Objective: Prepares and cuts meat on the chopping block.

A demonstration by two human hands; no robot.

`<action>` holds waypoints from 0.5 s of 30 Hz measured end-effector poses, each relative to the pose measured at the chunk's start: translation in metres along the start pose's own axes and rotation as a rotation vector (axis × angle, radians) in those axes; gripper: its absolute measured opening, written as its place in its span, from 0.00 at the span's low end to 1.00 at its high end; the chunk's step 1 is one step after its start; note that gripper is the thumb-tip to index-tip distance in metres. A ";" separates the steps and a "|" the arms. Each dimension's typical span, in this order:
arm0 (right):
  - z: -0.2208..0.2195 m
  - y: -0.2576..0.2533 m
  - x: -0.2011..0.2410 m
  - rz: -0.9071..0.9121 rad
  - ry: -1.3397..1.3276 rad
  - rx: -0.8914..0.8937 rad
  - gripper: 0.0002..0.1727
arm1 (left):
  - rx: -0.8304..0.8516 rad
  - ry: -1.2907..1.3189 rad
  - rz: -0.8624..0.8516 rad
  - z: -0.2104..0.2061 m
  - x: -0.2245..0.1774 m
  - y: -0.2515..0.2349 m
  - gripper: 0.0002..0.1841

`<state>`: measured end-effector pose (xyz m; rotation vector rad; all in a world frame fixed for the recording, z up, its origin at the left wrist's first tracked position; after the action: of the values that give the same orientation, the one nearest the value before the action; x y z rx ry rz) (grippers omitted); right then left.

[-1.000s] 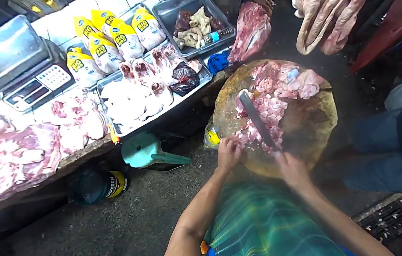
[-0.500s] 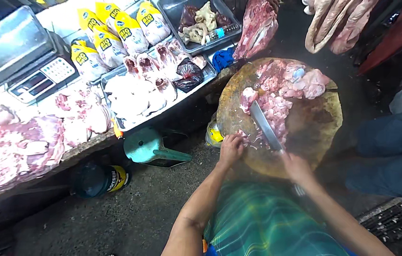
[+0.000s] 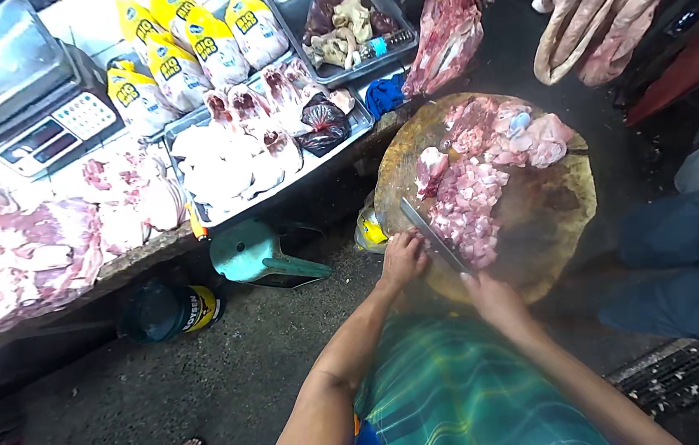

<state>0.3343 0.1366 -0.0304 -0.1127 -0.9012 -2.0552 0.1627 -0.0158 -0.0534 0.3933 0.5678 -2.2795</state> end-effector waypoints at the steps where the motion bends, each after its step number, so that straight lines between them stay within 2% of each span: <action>1: 0.007 0.004 -0.006 -0.018 -0.021 -0.022 0.42 | 0.015 -0.003 0.016 -0.001 0.001 0.001 0.13; 4: 0.028 0.011 -0.024 -0.030 -0.130 -0.094 0.40 | 0.028 0.061 0.029 0.002 0.002 0.007 0.12; 6: 0.042 0.020 -0.022 0.032 -0.173 -0.158 0.39 | 0.007 0.140 0.022 0.009 0.001 0.015 0.15; 8: 0.058 0.036 -0.003 0.183 -0.252 -0.293 0.37 | -0.046 0.213 0.045 0.022 0.003 0.026 0.16; 11: 0.071 0.060 0.030 0.439 -0.410 -0.475 0.34 | -0.138 0.264 0.188 0.036 0.021 0.043 0.12; 13: 0.056 0.057 0.036 0.502 -0.392 -0.475 0.36 | -0.181 0.274 0.329 0.042 0.040 0.054 0.12; 15: 0.017 0.035 0.021 0.357 -0.159 -0.289 0.37 | -0.191 0.251 0.518 0.045 0.066 0.067 0.15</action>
<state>0.3436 0.1208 0.0099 -0.5597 -0.6183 -1.8432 0.1623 -0.1197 -0.0627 0.6527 0.7083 -1.6778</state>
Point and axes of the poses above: each hand's wrist, its own y-axis away from the middle knuckle, its own z-axis out of the back of the hand, x = y × z, the point moved 10 cm from there along -y, towards the middle knuckle, and after that the axes turned 3 degrees about z, right-handed, at the moved point
